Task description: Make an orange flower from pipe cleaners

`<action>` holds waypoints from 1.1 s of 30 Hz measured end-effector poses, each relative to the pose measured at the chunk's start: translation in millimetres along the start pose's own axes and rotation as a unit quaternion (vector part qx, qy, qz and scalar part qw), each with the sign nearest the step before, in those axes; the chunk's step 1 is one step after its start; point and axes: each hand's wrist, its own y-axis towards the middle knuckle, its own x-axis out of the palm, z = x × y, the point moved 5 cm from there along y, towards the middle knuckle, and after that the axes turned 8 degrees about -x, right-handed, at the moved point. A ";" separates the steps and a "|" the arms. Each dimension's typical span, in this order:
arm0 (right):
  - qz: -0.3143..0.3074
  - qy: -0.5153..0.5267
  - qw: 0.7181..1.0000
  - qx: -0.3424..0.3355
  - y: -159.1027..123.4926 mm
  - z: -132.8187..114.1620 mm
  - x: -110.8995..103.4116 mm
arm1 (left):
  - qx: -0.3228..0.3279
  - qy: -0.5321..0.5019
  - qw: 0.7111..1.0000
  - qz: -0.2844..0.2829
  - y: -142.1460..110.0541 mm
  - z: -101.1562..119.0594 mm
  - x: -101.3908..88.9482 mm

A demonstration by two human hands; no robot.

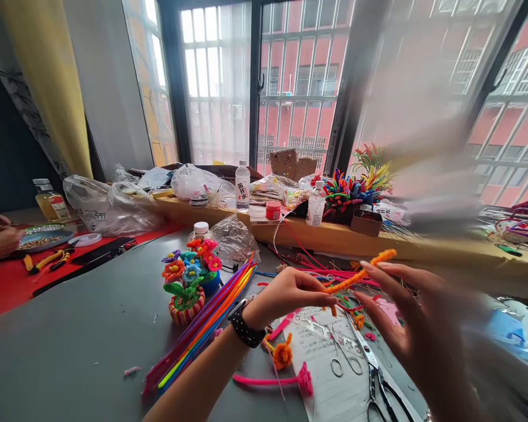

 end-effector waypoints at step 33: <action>-0.170 0.189 0.963 0.093 -6.6 -14.1 24.8 | 0.353 0.616 0.660 0.246 -28.0 29.6 28.3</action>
